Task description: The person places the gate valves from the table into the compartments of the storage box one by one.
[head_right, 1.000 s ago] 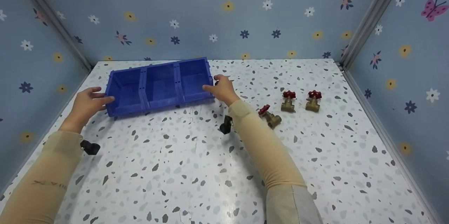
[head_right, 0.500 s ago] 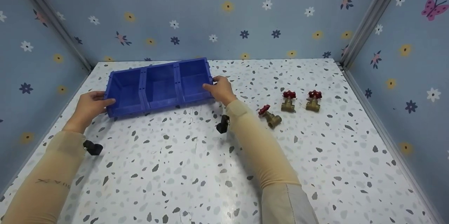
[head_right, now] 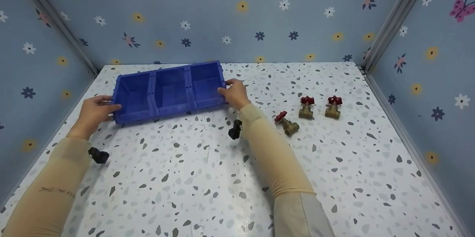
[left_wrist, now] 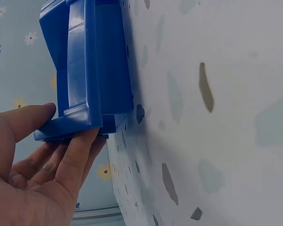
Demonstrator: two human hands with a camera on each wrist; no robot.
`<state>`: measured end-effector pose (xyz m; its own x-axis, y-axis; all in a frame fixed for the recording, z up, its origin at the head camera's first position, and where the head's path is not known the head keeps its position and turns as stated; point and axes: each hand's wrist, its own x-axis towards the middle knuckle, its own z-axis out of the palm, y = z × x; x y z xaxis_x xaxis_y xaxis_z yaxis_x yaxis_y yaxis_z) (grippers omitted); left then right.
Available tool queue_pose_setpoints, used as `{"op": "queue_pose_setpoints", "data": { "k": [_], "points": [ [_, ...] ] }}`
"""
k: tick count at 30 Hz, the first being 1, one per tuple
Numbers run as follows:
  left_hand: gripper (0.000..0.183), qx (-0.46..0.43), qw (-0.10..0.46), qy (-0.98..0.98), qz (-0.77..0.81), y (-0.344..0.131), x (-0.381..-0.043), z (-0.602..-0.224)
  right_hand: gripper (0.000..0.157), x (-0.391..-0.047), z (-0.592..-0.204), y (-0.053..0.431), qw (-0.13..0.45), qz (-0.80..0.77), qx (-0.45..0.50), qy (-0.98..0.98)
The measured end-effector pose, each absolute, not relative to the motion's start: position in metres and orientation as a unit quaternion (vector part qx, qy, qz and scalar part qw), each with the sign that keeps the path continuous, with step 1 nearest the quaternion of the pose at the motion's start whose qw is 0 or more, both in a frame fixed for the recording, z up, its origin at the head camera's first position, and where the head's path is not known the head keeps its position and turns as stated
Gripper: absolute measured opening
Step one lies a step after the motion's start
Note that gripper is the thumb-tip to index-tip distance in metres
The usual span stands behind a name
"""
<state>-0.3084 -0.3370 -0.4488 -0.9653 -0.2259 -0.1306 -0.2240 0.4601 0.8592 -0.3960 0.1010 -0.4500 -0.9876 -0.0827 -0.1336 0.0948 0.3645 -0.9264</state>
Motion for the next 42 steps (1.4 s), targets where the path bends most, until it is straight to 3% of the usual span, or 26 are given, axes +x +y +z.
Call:
{"op": "queue_pose_setpoints", "data": {
  "k": [33, 42],
  "points": [
    [0.057, 0.129, -0.007, -0.849, -0.513, -0.327, -0.313, -0.447, 0.035, -0.398, -0.451, 0.118, 0.093, -0.566, 0.006, 0.819],
    [0.056, 0.134, -0.003, -0.856, -0.499, -0.317, -0.317, -0.448, 0.051, -0.397, -0.451, 0.129, 0.1, -0.557, 0.033, 0.824]
  ]
}}
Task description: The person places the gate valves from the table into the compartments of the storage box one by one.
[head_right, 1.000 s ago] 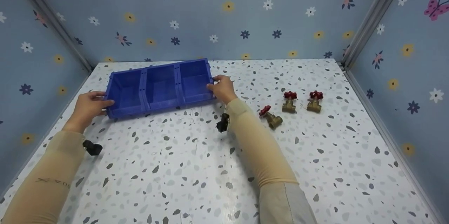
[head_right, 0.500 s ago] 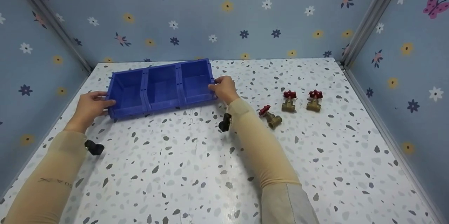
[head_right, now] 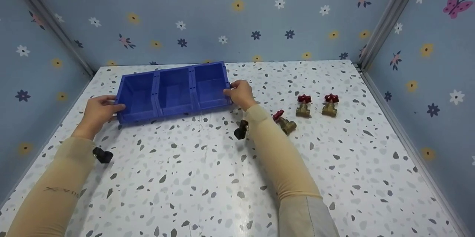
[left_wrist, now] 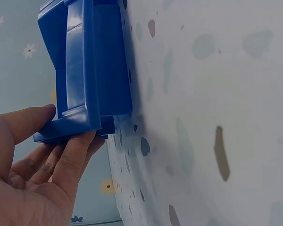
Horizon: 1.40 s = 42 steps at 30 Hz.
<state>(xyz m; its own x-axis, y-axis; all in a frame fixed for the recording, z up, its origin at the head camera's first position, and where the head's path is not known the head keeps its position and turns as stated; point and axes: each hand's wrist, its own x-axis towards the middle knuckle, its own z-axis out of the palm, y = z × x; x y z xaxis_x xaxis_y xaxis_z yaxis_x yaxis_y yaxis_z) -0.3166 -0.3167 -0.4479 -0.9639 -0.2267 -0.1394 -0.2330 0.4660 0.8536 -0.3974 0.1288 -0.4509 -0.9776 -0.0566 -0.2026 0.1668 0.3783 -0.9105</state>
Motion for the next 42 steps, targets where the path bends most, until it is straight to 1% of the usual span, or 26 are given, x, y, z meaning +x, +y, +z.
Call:
{"op": "queue_pose_setpoints", "data": {
  "k": [5, 9, 20, 28, 36, 42],
  "points": [
    [0.057, -0.131, 0.009, 0.854, 0.504, -0.309, -0.319, -0.448, 0.043, -0.396, -0.452, 0.137, 0.098, -0.55, 0.03, 0.829],
    [0.055, -0.12, 0.006, 0.855, 0.505, -0.302, -0.32, -0.448, 0.04, -0.395, -0.452, 0.144, 0.092, -0.548, 0.034, 0.83],
    [0.055, -0.102, -0.003, 0.859, 0.502, -0.29, -0.325, -0.449, 0.046, -0.389, -0.448, 0.159, 0.104, -0.542, 0.05, 0.832],
    [0.055, -0.093, 0.006, 0.858, 0.504, -0.279, -0.328, -0.449, 0.043, -0.384, -0.446, 0.175, 0.105, -0.547, 0.047, 0.829],
    [0.052, -0.078, 0.015, 0.867, 0.492, -0.267, -0.33, -0.447, 0.051, -0.381, -0.444, 0.194, 0.129, -0.526, 0.058, 0.839],
    [0.051, -0.067, 0.012, 0.862, 0.502, -0.261, -0.333, -0.45, 0.047, -0.377, -0.44, 0.203, 0.132, -0.522, 0.051, 0.841]
  ]
}}
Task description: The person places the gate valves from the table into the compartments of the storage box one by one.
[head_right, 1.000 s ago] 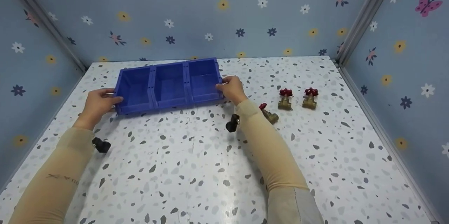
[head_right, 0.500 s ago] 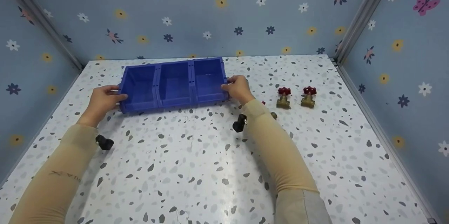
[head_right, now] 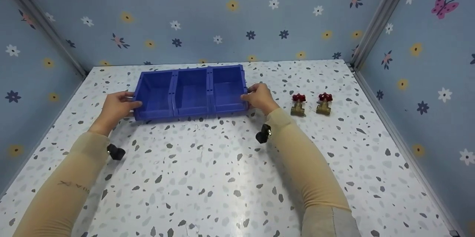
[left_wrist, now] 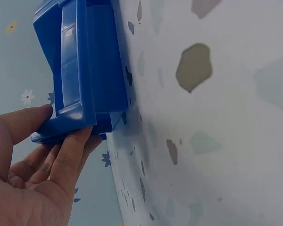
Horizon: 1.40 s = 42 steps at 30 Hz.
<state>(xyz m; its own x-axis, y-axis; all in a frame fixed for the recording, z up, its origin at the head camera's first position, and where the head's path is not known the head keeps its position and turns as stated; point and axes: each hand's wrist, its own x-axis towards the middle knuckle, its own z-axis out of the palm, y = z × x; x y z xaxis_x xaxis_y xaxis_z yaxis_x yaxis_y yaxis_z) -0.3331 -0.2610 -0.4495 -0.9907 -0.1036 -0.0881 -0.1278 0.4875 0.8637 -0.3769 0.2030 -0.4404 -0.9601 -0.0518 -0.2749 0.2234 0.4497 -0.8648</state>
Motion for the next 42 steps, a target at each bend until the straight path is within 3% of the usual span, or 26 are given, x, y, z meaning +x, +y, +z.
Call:
{"op": "queue_pose_setpoints", "data": {
  "k": [28, 42],
  "points": [
    [0.049, -0.055, 0.036, 0.853, 0.518, -0.244, -0.321, -0.448, 0.046, -0.348, -0.429, 0.226, 0.171, -0.47, 0.046, 0.864],
    [0.053, -0.043, 0.044, 0.856, 0.513, -0.242, -0.311, -0.449, 0.041, -0.329, -0.428, 0.231, 0.161, -0.437, 0.024, 0.885]
  ]
}}
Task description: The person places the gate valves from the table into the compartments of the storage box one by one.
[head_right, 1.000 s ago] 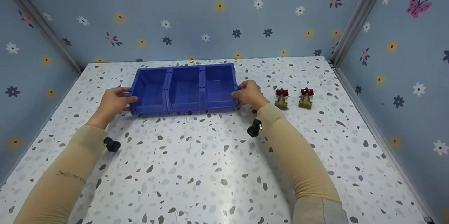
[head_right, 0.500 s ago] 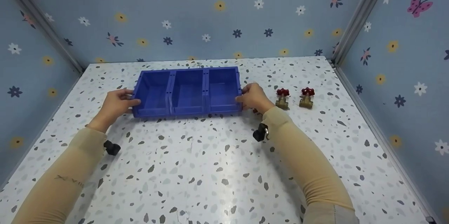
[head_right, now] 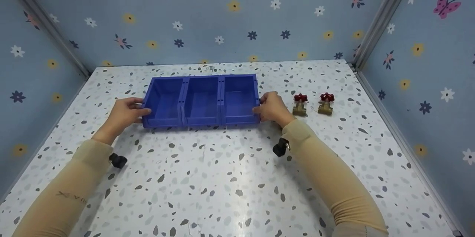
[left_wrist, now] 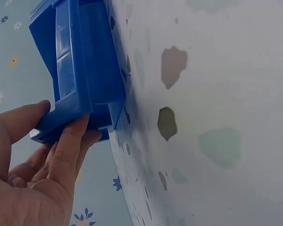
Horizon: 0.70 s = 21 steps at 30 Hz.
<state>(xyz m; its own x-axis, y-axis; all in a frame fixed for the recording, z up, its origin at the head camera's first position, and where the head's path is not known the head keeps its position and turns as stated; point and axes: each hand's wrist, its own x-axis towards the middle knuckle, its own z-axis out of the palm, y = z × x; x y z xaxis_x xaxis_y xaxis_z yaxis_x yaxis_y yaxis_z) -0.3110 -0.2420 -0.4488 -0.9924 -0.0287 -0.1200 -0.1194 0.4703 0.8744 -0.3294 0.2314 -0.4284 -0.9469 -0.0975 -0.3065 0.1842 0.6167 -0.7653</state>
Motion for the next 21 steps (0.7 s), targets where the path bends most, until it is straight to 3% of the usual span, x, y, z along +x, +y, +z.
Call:
{"op": "queue_pose_setpoints", "data": {
  "k": [11, 21],
  "points": [
    [0.052, -0.041, 0.046, 0.863, 0.501, -0.24, -0.302, -0.448, 0.032, -0.32, -0.424, 0.234, 0.162, -0.412, 0.016, 0.897],
    [0.051, -0.036, 0.053, 0.865, 0.498, -0.237, -0.294, -0.447, 0.034, -0.312, -0.419, 0.241, 0.185, -0.402, 0.016, 0.896]
  ]
}}
